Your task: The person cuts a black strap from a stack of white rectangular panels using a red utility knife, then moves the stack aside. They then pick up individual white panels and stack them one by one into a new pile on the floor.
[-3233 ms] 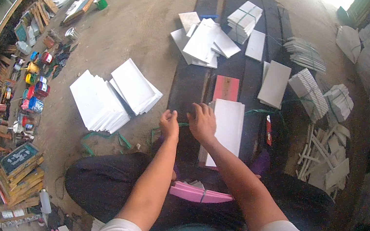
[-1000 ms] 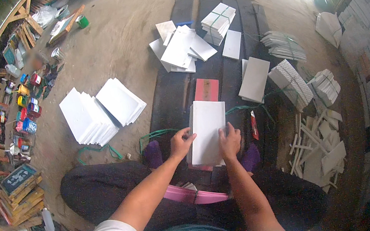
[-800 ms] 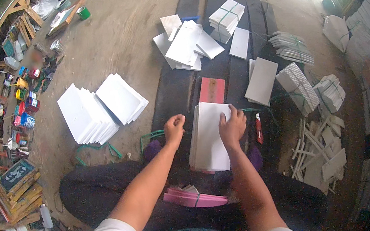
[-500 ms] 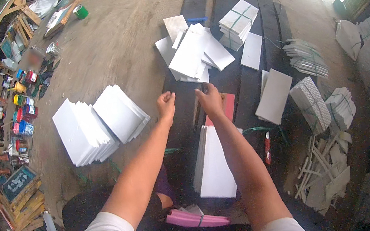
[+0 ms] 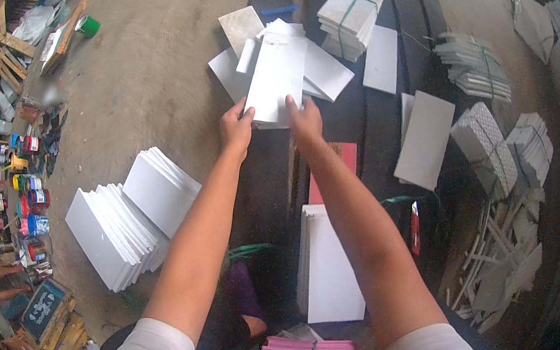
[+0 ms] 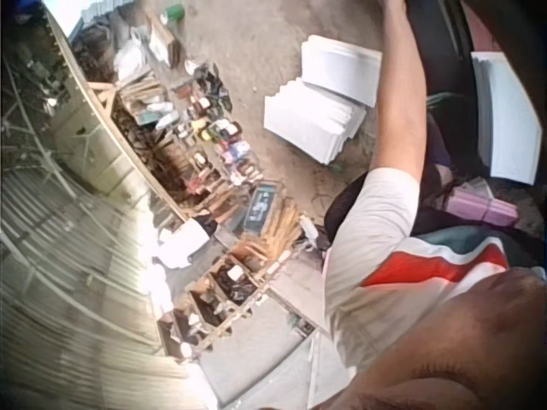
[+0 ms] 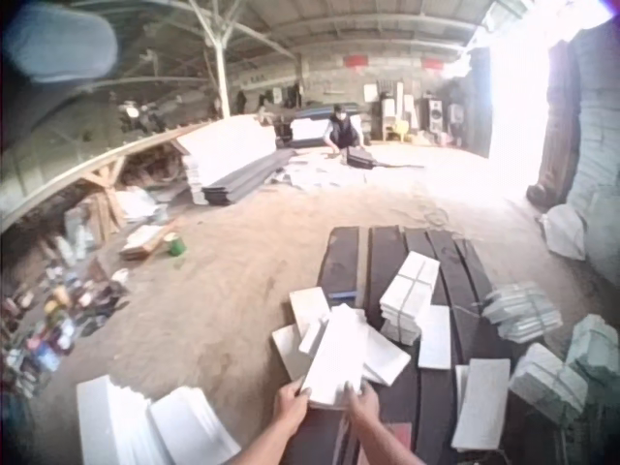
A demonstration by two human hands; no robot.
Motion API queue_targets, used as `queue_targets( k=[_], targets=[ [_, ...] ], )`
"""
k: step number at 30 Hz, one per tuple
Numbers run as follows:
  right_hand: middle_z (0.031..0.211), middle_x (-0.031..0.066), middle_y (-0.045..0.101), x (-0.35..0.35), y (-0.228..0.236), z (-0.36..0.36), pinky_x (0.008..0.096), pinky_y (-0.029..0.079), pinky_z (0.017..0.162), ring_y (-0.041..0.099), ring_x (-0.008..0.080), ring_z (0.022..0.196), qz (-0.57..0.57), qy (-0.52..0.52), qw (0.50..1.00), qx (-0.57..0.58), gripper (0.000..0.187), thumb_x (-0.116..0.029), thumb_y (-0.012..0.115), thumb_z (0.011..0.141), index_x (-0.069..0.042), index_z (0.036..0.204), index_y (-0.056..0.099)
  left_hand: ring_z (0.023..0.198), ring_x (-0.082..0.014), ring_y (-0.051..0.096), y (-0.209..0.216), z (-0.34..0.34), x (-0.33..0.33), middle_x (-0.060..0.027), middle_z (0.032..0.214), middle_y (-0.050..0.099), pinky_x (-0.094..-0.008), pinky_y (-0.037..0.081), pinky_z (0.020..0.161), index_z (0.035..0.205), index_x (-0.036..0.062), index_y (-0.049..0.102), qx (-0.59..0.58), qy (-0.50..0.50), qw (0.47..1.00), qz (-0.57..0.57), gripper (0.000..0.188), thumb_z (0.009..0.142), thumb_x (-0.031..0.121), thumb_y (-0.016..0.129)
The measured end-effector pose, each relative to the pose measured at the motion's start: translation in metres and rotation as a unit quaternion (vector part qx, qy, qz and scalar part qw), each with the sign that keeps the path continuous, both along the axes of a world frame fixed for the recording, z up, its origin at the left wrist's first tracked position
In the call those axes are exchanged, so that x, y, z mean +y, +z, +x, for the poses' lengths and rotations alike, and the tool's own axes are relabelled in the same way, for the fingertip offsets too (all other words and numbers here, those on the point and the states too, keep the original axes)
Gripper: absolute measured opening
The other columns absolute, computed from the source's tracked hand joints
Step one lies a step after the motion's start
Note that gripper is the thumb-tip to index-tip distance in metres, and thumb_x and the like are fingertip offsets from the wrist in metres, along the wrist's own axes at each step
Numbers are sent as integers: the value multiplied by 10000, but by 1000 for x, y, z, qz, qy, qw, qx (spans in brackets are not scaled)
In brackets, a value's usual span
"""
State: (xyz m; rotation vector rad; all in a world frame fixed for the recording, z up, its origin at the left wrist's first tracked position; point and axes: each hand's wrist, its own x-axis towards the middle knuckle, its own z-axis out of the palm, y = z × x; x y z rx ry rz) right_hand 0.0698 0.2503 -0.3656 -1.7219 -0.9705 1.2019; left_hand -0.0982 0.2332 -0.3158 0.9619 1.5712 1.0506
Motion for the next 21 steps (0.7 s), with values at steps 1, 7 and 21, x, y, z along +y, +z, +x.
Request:
queue_targets(
  k=[1, 7, 21],
  targets=[
    [1198, 266, 679, 0, 20, 8, 432, 508, 954, 671, 363, 1115, 36, -5, 999, -27, 594, -371, 700, 935, 54, 1329, 567, 935, -151, 675, 6, 2, -16, -132, 1178, 708, -300, 543, 838, 1420, -26, 551, -32, -5, 999, 14, 499, 945, 70, 671],
    [1351, 241, 599, -62, 123, 52, 379, 494, 982, 618, 300, 1183, 118, -53, 991, -35, 646, -147, 677, 955, -18, 1525, 401, 790, -76, 623, 47, 30, -118, -34, 949, 690, -254, 515, 679, 1290, 14, 607, -146, -60, 983, 98, 419, 889, 62, 718],
    [1103, 182, 586, -367, 129, 98, 420, 492, 920, 610, 331, 1021, 126, -49, 961, -243, 506, -180, 758, 894, -9, 1350, 621, 688, -284, 650, 69, 97, -371, -140, 806, 633, -399, 519, 631, 1152, 13, 738, 213, -51, 958, 188, 355, 846, 184, 796]
  ],
)
